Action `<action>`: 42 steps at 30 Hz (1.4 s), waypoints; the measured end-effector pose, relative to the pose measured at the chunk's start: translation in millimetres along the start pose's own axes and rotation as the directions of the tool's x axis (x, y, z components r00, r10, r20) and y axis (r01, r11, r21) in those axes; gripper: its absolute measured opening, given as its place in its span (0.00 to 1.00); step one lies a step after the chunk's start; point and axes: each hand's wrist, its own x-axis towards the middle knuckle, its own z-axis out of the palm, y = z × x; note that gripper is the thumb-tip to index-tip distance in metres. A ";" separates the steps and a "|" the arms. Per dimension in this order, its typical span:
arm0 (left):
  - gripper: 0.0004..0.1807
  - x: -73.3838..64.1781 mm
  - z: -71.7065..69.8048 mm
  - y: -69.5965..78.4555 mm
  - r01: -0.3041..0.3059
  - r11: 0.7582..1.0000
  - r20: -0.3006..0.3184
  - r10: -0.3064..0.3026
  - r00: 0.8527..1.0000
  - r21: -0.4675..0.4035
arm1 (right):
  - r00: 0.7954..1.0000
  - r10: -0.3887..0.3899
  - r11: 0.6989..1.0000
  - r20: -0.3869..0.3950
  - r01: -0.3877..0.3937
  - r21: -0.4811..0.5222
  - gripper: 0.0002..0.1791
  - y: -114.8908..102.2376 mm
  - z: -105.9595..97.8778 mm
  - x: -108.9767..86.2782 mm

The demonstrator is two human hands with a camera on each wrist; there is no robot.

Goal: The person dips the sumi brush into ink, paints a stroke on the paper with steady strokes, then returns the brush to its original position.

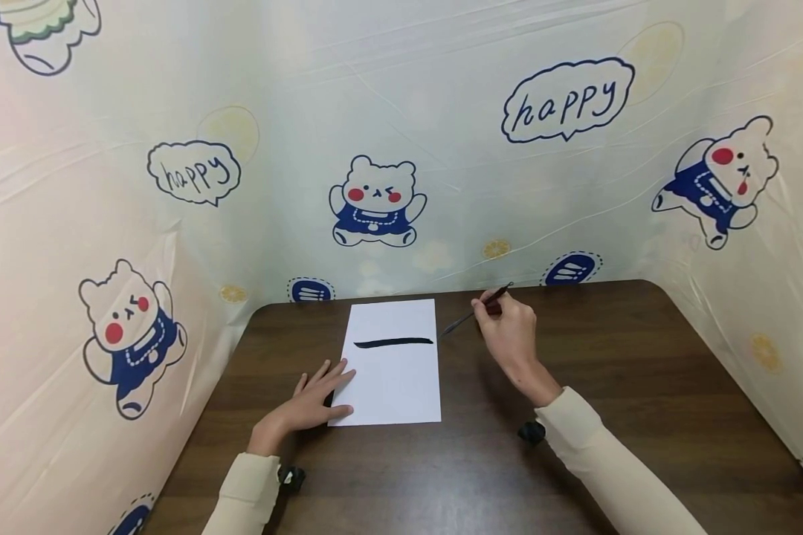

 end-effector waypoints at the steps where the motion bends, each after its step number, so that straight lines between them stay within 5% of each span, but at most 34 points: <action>1: 0.43 -0.6 -0.9 1.2 -0.001 1.000 0.000 0.001 1.000 0.008 | 1.000 -0.001 1.000 -0.006 0.001 0.005 0.05 0.2 -0.8 0.7; 22: 0.42 -4.3 -4.7 6.5 0.002 1.000 0.006 -0.002 1.000 0.014 | 0.997 -0.017 0.998 -0.079 0.022 0.053 0.05 -1.3 -26.2 12.6; 29: 0.43 -4.4 -3.7 4.4 -0.014 1.000 -0.001 0.014 1.000 -0.024 | 0.993 -0.037 0.999 -0.115 0.037 -0.001 0.07 3.7 -35.3 14.5; 42: 0.42 -2.2 -2.8 7.3 0.021 0.999 0.010 -0.021 1.000 0.035 | 0.987 -0.027 1.000 -0.158 0.025 -0.015 0.07 16.0 -58.2 17.3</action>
